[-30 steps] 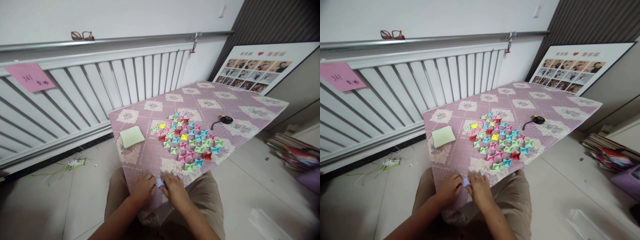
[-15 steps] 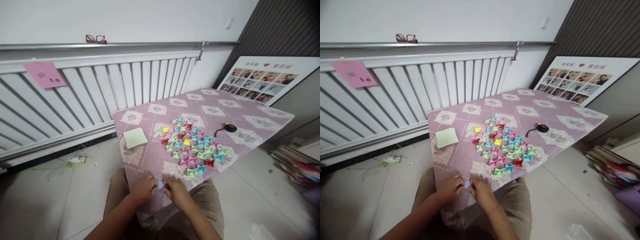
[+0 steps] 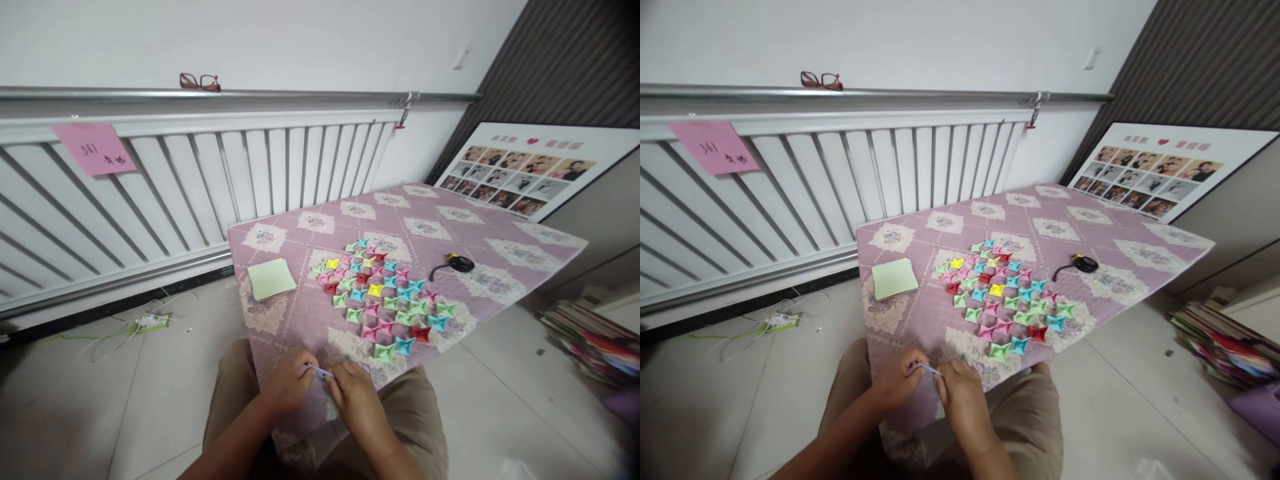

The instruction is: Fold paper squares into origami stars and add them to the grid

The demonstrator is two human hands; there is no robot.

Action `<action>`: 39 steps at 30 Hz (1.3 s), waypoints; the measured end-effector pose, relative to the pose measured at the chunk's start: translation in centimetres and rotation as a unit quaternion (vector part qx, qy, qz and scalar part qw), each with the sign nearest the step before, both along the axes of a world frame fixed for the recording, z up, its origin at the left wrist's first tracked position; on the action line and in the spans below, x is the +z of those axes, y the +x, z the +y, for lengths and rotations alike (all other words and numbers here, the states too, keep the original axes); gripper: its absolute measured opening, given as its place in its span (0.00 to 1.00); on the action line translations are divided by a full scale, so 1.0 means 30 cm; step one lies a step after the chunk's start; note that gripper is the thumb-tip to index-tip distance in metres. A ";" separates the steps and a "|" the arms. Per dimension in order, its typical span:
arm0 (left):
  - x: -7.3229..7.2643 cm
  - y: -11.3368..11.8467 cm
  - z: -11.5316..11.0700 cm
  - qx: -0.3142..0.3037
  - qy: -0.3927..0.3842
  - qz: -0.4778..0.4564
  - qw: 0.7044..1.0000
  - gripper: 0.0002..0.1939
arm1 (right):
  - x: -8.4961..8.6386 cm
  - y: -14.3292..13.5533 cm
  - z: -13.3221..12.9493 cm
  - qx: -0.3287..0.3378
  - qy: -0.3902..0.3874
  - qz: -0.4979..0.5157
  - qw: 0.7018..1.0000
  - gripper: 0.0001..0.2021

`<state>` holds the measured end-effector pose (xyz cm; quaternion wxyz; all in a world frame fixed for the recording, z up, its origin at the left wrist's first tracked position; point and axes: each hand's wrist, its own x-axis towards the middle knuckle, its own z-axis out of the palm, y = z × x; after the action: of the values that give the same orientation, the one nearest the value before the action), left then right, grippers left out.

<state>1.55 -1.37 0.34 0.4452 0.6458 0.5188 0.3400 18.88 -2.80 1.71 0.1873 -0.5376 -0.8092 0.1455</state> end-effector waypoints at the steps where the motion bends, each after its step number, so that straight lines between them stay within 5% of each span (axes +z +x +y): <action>1: 0.006 0.002 -0.005 0.021 -0.036 -0.049 0.998 0.04 | 0.007 -0.007 -0.007 -0.005 -0.009 0.029 1.000 0.12; 8: 0.025 0.024 -0.066 0.033 -0.155 -0.267 0.951 0.13 | 0.053 -0.065 -0.056 -0.067 -0.095 0.260 0.959 0.15; 12: 0.050 0.017 -0.088 0.048 -0.181 -0.276 0.943 0.14 | 0.073 -0.074 -0.068 -0.074 -0.181 0.334 0.922 0.17; 14: 0.070 0.007 -0.093 0.041 -0.190 -0.273 0.942 0.13 | 0.086 -0.068 -0.068 -0.073 -0.261 0.388 0.881 0.18; 19: 0.124 -0.008 -0.103 0.018 -0.210 -0.277 0.938 0.13 | 0.121 -0.052 -0.074 -0.115 -0.424 0.537 0.721 0.19; 23: 0.142 -0.013 -0.114 -0.011 -0.216 -0.302 0.928 0.13 | 0.145 -0.057 -0.091 -0.093 -0.464 0.588 0.656 0.19; 27: 0.133 -0.027 -0.120 -0.042 -0.238 -0.346 0.907 0.13 | 0.172 -0.068 -0.111 -0.071 -0.473 0.610 0.632 0.19; 39: 0.144 -0.049 -0.120 -0.071 -0.250 -0.363 0.895 0.14 | 0.220 -0.089 -0.127 -0.094 -0.466 0.616 0.628 0.16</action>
<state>0.08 -4.99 4.66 0.7727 0.3798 0.3413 0.3772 16.21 -6.62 8.30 0.3791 -0.4110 -0.2742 0.7824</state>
